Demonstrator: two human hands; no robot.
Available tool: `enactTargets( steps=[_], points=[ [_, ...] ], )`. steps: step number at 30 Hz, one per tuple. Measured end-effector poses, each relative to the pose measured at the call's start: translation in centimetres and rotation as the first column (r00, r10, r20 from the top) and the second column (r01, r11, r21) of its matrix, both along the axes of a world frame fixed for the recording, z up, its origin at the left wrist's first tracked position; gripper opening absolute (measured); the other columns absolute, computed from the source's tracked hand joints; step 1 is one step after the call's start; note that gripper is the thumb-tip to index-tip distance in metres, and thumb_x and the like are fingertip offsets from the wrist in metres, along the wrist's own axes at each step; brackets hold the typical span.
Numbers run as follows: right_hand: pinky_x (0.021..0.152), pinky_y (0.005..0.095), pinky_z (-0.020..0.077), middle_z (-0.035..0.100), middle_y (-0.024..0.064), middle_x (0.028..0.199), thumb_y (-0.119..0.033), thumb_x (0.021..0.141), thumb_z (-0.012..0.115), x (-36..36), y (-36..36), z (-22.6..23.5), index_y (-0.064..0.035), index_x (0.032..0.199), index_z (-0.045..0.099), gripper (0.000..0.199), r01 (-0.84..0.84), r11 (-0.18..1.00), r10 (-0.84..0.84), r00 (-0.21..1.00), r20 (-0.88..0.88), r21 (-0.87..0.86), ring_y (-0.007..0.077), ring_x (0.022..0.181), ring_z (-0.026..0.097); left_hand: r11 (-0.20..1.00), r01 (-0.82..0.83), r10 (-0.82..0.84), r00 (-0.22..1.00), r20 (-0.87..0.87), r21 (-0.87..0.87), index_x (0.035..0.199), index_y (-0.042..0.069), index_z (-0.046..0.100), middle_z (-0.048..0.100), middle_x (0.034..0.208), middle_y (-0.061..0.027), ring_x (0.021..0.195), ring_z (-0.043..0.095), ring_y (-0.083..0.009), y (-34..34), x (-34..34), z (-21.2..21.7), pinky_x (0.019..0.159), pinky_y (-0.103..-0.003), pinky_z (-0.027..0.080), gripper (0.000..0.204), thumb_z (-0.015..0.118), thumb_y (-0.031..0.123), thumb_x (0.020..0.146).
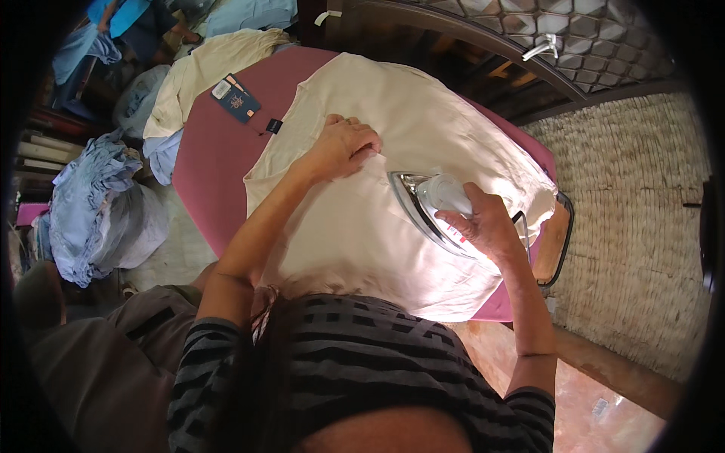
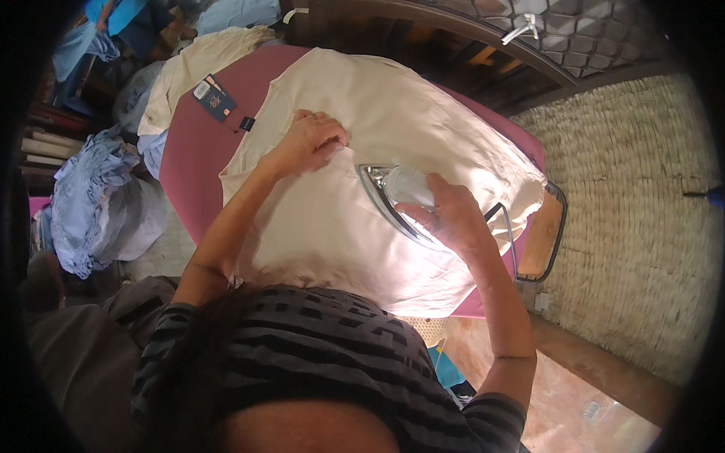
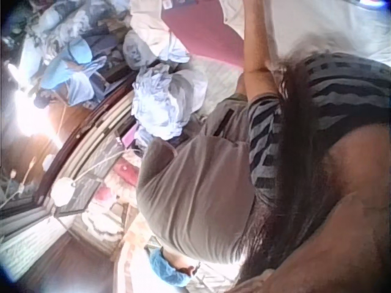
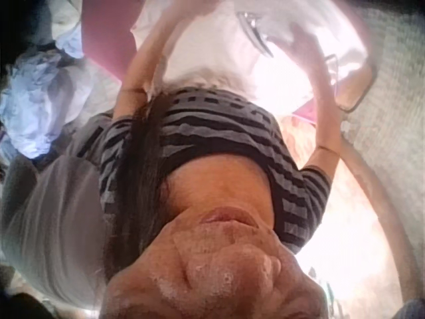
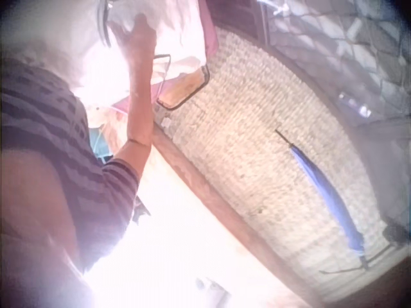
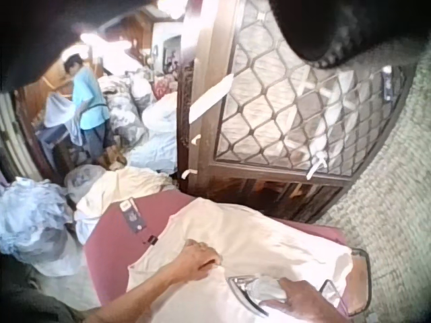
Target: The person irons a light-colored shirt on an ironing board, flipping it to iron both the front and back surfaces.
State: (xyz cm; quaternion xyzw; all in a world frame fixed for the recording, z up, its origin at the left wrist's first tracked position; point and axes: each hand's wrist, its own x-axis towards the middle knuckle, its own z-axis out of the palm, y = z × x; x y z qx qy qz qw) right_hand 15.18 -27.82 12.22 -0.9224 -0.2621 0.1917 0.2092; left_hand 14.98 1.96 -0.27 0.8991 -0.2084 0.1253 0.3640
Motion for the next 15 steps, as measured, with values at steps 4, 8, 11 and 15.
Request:
enactTargets(
  steps=[4, 8, 11, 15],
  points=[
    [0.068, 0.0414, 0.0526, 0.066, 0.0216, 0.082, -0.050, 0.083, 0.074, 1.2, 1.8, -0.5, 0.0006, 0.102, 0.058, 0.057, -0.017, 0.998, 0.018, 1.000, -0.007, 0.053, 0.0365, 0.077, 0.068, 0.997, 0.069, -0.070, 0.997, -0.031, -0.044, 0.095, 0.012, 0.062, 0.064, 0.082, -0.0020, 0.087, 0.062, -0.0233, 1.6, 0.1, 0.4, 0.091, -0.039, 0.037, 0.015, 0.063, 0.003, 0.083],
    [0.059, 0.0373, 0.0499, 0.064, 0.0187, 0.072, -0.051, 0.084, 0.075, 3.0, 3.5, -1.1, -0.0006, 0.093, 0.055, 0.055, -0.167, 0.977, 0.150, 0.980, 0.130, 0.129, 0.0319, 0.065, 0.067, 0.990, 0.116, -0.128, 0.978, -0.162, -0.081, 0.096, 0.008, 0.061, 0.065, 0.083, -0.0056, 0.081, 0.063, -0.0270, 3.5, 1.2, 0.2, 0.088, -0.038, 0.044, 0.019, 0.065, -0.002, 0.081],
    [0.059, 0.0379, 0.0499, 0.063, 0.0186, 0.072, -0.048, 0.085, 0.075, 4.4, 4.9, -0.9, -0.0003, 0.091, 0.054, 0.052, -0.185, 0.977, 0.174, 0.979, 0.109, 0.105, 0.0336, 0.065, 0.066, 0.992, 0.120, -0.124, 0.982, -0.140, -0.039, 0.095, 0.005, 0.061, 0.066, 0.084, -0.0085, 0.077, 0.064, -0.0286, 4.4, 1.2, 0.6, 0.077, -0.039, 0.049, 0.019, 0.066, -0.004, 0.079],
    [0.059, 0.0382, 0.0500, 0.063, 0.0183, 0.072, -0.044, 0.084, 0.077, 4.6, 5.7, -0.6, -0.0004, 0.089, 0.053, 0.050, -0.158, 0.985, 0.154, 0.986, 0.068, 0.070, 0.0343, 0.065, 0.066, 0.963, 0.092, -0.106, 0.994, -0.042, -0.254, 0.095, 0.004, 0.060, 0.066, 0.082, -0.0112, 0.070, 0.064, -0.0299, 5.2, 1.5, -0.1, 0.064, -0.039, 0.050, 0.017, 0.064, -0.005, 0.081]
  ],
)
